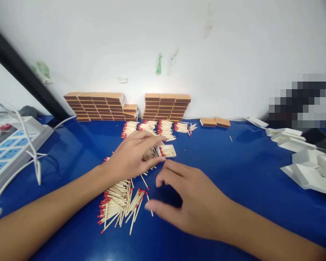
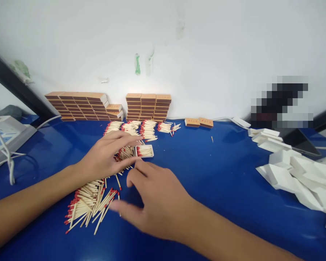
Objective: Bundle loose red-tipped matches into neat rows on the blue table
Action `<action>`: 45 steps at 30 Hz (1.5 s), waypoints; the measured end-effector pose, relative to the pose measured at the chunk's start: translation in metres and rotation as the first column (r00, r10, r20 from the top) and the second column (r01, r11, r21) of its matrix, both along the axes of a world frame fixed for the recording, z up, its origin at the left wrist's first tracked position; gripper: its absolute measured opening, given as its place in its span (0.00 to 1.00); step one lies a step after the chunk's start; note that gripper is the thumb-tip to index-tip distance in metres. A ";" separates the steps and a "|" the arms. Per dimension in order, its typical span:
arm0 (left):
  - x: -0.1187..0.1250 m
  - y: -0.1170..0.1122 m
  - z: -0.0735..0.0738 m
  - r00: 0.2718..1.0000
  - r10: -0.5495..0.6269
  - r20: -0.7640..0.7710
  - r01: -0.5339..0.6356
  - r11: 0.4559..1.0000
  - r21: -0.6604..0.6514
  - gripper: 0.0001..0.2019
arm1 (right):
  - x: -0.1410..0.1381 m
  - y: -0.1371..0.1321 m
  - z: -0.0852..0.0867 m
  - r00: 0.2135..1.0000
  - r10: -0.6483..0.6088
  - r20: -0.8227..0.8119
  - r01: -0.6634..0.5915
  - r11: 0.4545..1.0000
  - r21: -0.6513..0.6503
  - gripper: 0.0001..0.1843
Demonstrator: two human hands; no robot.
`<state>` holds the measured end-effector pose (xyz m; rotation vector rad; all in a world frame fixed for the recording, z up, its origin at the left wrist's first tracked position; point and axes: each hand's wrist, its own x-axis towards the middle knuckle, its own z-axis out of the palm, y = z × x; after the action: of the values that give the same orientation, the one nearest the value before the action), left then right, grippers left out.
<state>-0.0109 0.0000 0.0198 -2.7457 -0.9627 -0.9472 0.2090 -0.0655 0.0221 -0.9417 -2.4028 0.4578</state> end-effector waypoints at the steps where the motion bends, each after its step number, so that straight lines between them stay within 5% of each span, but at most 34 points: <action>1: 0.001 0.000 0.000 1.000 -0.003 -0.004 0.003 1.000 0.012 0.24 | -0.004 -0.006 -0.002 1.000 -0.017 0.025 0.017 1.000 0.003 0.23; 5: 0.001 0.000 -0.001 1.000 -0.009 -0.003 0.009 0.999 0.039 0.24 | -0.013 -0.013 -0.008 0.994 -0.059 0.092 0.057 0.998 0.029 0.24; 11: 0.000 0.000 0.000 1.000 0.015 -0.005 -0.015 1.000 0.028 0.24 | -0.011 -0.008 -0.004 0.941 0.251 0.228 -0.278 0.956 0.094 0.16; 15: 0.000 -0.002 0.000 1.000 0.010 0.002 -0.010 0.999 0.031 0.25 | -0.010 -0.005 -0.010 0.922 0.277 0.272 -0.320 0.938 0.130 0.14; 25: -0.004 0.002 0.001 1.000 0.021 -0.007 -0.021 1.000 0.010 0.23 | 0.019 0.028 0.000 0.968 0.207 0.145 -0.201 0.978 -0.058 0.16; 29: -0.004 0.001 0.000 1.000 0.029 -0.011 -0.029 0.999 0.014 0.23 | 0.013 0.022 0.002 0.992 -0.056 0.117 0.062 0.997 -0.047 0.12; 32: -0.002 0.000 0.000 1.000 0.014 0.003 -0.014 0.998 0.058 0.24 | 0.005 0.012 0.002 0.945 -0.266 0.191 0.283 0.957 -0.069 0.20; 38: -0.001 -0.001 0.000 1.000 0.017 -0.016 -0.016 0.999 0.050 0.25 | 0.005 0.014 0.001 0.941 -0.231 0.249 0.268 0.955 -0.124 0.07; 45: -0.003 0.001 0.002 0.999 0.037 -0.007 -0.037 0.998 0.042 0.25 | 0.020 0.040 0.009 0.945 -0.166 0.283 0.238 0.940 -0.244 0.08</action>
<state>-0.0135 0.0008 0.0219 -2.6854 -0.9772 -0.9389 0.2292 -0.0254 0.0309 -1.4393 -2.4728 0.6369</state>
